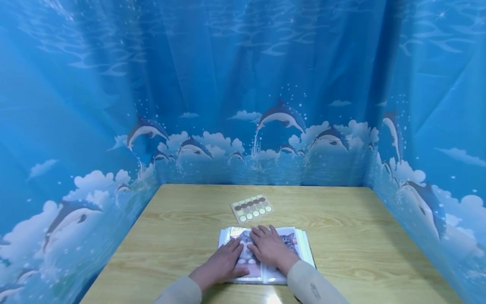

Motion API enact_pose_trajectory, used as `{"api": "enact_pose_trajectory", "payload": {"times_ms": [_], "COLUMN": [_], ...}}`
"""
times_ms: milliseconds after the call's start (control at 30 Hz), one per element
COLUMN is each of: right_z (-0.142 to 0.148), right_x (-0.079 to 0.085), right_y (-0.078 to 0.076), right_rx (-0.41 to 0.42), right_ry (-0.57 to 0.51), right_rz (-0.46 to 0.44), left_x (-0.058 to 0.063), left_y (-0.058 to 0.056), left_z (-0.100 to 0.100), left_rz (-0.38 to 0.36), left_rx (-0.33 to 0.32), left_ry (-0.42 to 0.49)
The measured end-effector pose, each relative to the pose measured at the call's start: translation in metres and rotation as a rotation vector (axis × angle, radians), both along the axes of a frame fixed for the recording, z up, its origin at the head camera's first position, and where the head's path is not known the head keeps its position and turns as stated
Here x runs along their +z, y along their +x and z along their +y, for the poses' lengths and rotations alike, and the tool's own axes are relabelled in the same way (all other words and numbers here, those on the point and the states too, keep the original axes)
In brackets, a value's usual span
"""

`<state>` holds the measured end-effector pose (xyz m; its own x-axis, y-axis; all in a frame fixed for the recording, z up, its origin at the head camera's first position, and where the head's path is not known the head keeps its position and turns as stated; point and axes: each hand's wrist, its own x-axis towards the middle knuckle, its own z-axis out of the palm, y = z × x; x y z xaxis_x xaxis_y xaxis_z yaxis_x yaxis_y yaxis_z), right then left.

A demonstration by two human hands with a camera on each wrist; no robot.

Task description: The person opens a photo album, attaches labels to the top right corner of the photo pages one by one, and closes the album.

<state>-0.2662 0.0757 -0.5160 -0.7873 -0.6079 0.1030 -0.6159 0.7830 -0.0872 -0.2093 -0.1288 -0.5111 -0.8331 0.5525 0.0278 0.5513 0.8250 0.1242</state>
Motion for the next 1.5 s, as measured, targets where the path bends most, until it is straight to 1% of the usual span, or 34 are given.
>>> {"api": "enact_pose_trajectory", "payload": {"times_ms": [100, 233, 333, 467, 633, 833, 1033, 1100, 1267, 1500], "right_z": [0.0, 0.001, 0.003, 0.007, 0.01, 0.014, 0.014, 0.014, 0.012, 0.01], "right_x": [0.003, 0.004, 0.005, 0.006, 0.007, 0.005, 0.003, 0.003, 0.001, -0.001], "right_y": [0.004, 0.009, 0.011, 0.012, 0.011, 0.01, 0.008, 0.007, 0.004, 0.003], "right_rx": [0.008, 0.024, 0.02, 0.002, -0.008, -0.012, -0.024, -0.027, -0.028, -0.045], "right_ry": [0.017, 0.017, 0.005, 0.007, 0.012, 0.008, 0.009, 0.012, 0.017, 0.007], "right_rz": [0.0, 0.025, 0.038, 0.026, 0.012, 0.037, 0.045, 0.056, 0.075, 0.049], "left_x": [-0.001, 0.0, 0.002, 0.004, 0.004, 0.003, -0.004, -0.003, 0.003, 0.002], "left_y": [-0.001, 0.0, 0.002, 0.002, 0.002, 0.002, -0.001, -0.001, 0.0, 0.0], "left_z": [-0.001, 0.0, 0.001, 0.001, 0.001, 0.0, -0.001, -0.001, -0.001, -0.001], "left_rz": [0.012, 0.003, -0.006, -0.01, -0.007, 0.001, 0.037, 0.045, 0.021, 0.007], "left_rx": [-0.003, 0.005, 0.023, 0.031, 0.026, 0.011, -0.016, -0.026, -0.03, -0.027], "left_ry": [-0.008, -0.017, -0.02, -0.021, -0.02, -0.008, 0.009, 0.019, 0.027, 0.016]}}
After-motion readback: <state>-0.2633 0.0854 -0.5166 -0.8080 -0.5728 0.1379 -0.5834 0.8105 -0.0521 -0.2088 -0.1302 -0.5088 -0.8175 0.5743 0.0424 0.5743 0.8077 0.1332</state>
